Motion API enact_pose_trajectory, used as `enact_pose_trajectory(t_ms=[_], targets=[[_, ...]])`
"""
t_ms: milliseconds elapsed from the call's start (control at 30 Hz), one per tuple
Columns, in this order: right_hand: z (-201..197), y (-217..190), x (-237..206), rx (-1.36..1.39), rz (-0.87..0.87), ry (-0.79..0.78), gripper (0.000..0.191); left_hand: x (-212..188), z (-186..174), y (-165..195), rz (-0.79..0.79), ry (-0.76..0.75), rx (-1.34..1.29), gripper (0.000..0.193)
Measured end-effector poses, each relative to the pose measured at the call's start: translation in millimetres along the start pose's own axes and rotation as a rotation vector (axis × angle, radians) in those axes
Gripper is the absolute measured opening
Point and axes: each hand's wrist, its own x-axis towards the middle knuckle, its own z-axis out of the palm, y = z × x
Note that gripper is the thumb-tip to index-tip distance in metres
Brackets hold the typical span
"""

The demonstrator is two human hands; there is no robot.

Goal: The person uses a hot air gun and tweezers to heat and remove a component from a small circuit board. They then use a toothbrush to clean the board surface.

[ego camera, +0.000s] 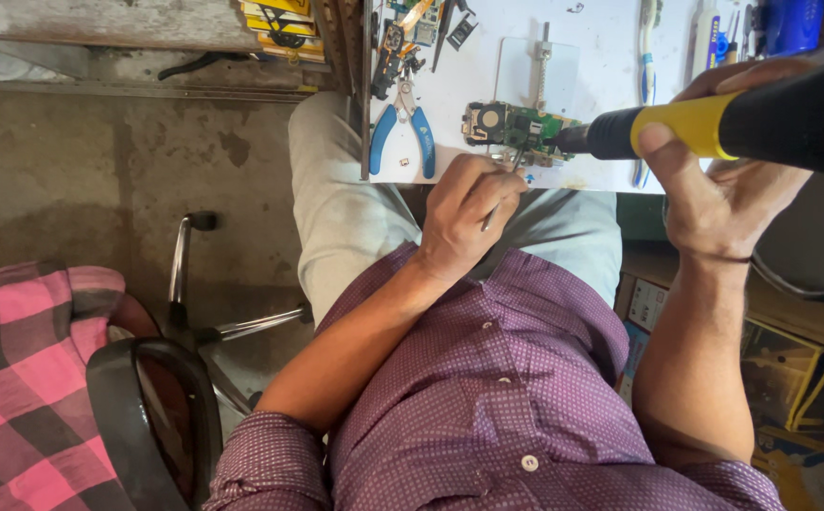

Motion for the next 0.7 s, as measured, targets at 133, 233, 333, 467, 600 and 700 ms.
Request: enact_pose_trajectory(t_ms=[133,233,333,467,600,700], targets=[[-1.4,1.2,0.7,0.007,-0.009,0.0,0.048,3.4,-0.2,2.2,0.001,0.045,-0.003,0.022],[-2.6,2.6,1.7,0.019,-0.019,0.002,0.048,10.0,1.6,2.4,-0.043,0.114,-0.008,0.021],[-3.2,3.2,0.8,0.021,-0.005,-0.009,0.049,18.1,-0.8,0.2,-0.105,0.162,0.015,0.022],[-3.9,3.7,1.1,-0.003,-0.037,-0.016,0.049,28.1,-2.7,-2.4,-0.319,0.163,-0.054,0.026],[-5.2,4.5,3.6,0.008,-0.043,-0.013,0.048,36.0,-4.1,-6.3,-0.483,0.137,-0.212,0.03],[-5.1,5.6,3.8,0.055,-0.006,0.02,0.052,41.4,-4.9,-8.0,-0.642,0.09,-0.238,0.033]])
